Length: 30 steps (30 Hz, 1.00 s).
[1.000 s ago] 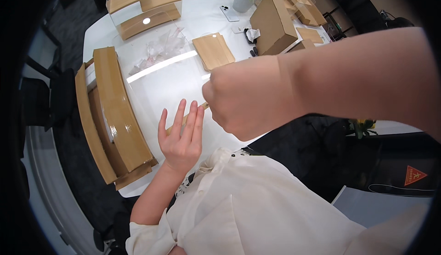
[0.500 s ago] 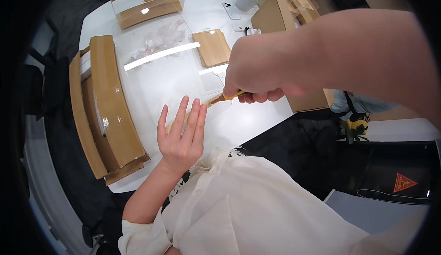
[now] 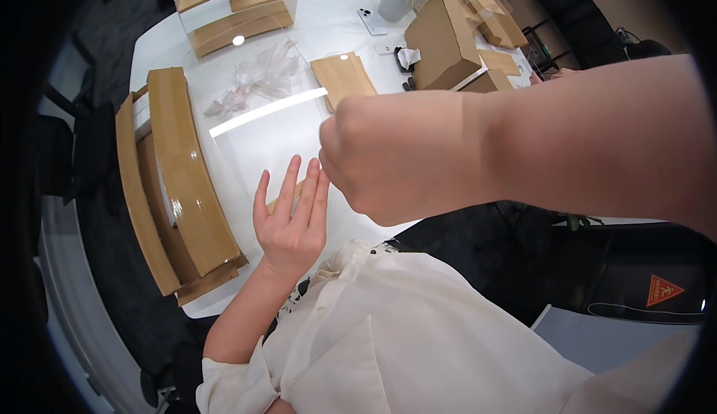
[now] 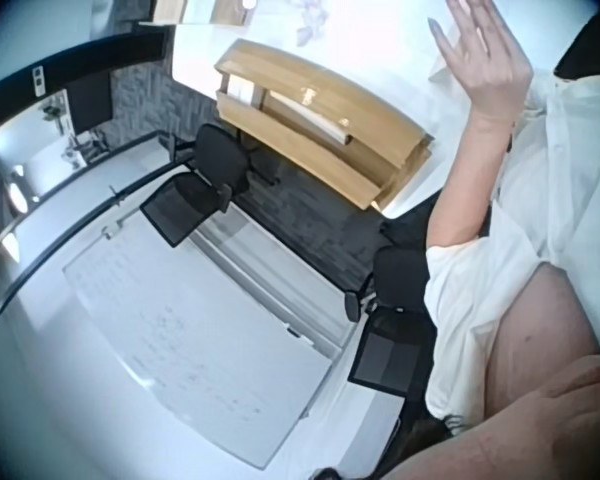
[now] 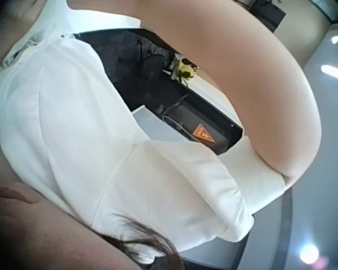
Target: The person assembles a small wooden shelf by inserting a metal dowel into a pre-drilled hole and then using a screwdriver to tighten a screw into the dowel. The person repeats this process for multiple dowels on the same wooden piece.
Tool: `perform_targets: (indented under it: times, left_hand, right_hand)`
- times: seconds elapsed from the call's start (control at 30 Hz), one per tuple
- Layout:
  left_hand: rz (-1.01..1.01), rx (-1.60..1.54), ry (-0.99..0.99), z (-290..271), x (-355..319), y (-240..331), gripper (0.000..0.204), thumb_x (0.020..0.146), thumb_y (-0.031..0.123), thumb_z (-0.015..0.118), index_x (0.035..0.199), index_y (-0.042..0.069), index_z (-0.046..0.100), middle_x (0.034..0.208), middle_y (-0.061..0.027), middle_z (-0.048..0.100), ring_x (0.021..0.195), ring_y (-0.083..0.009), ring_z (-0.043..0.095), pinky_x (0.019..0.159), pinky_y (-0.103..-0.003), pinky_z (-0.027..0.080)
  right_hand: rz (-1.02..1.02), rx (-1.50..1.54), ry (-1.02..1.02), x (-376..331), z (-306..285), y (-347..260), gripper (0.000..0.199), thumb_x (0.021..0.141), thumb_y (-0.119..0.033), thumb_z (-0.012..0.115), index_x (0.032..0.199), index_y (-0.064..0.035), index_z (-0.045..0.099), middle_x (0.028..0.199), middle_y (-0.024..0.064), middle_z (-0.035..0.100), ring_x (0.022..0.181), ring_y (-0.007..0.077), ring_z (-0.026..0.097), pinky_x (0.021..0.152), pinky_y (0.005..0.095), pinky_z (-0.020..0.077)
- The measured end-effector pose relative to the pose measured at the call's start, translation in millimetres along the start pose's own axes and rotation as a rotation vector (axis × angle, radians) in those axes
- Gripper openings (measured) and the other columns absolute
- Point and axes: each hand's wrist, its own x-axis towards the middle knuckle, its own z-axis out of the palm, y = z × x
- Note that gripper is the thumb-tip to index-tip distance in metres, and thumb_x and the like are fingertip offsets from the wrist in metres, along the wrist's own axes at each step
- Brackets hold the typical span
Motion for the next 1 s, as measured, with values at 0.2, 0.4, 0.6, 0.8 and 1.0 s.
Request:
perform_targets:
  times: [0.2,0.4,0.6,0.8,1.0]
  left_hand:
    - [-0.011,-0.005,0.017,2.7,-0.8,-1.7,0.019,0.089,0.008,0.070,0.106,0.008,0.080,0.116,-0.0036,0.076,0.117,-0.0252,0.070,0.102,-0.053,0.049]
    - [0.002,0.047,0.019,3.8,-2.8,1.2,0.021,0.090,0.009,0.072,0.110,0.010,0.079,0.116,-0.0023,0.076,0.117,-0.0245,0.069,0.101,-0.053,0.050]
    - [-0.001,0.023,0.048,9.6,-4.8,0.2,0.021,0.090,0.008,0.070,0.108,0.010,0.079,0.118,-0.0020,0.075,0.117,-0.0243,0.069,0.102,-0.053,0.049]
    - [0.005,0.018,0.018,5.1,1.7,-6.0,0.020,0.090,0.009,0.072,0.108,0.009,0.080,0.116,-0.0031,0.076,0.117,-0.0247,0.069,0.102,-0.053,0.049]
    - [-0.017,-0.007,0.039,7.5,5.3,-6.4,0.020,0.089,0.007,0.072,0.106,0.009,0.080,0.116,-0.0035,0.076,0.117,-0.0251,0.070,0.102,-0.053,0.048]
  right_hand:
    - [0.206,0.336,-0.126,9.8,-12.0,-1.9,0.007,0.076,-0.010,0.073,0.080,-0.0057,0.075,0.072,0.0052,0.067,0.072,0.0198,0.068,0.055,0.0302,0.0503]
    - [0.934,1.446,-0.702,31.6,-2.3,37.9,0.026,0.097,-0.021,0.067,0.094,0.0035,0.075,0.074,0.0094,0.067,0.059,0.0186,0.061,0.058,0.0336,0.0491]
    - [1.046,1.478,-0.622,21.0,0.3,31.0,0.018,0.096,-0.015,0.069,0.093,0.0021,0.069,0.077,0.0098,0.066,0.066,0.0146,0.061,0.056,0.0297,0.0476]
    - [0.270,0.395,0.132,-5.7,6.7,-5.5,0.016,0.080,-0.012,0.073,0.086,0.0021,0.069,0.078,0.0075,0.064,0.069,0.0173,0.062,0.054,0.0279,0.0463]
    - [0.098,0.017,0.261,-1.0,23.3,-12.5,0.016,0.067,-0.013,0.072,0.068,0.0021,0.065,0.062,0.0024,0.056,0.059,0.0164,0.058,0.046,0.0269,0.0382]
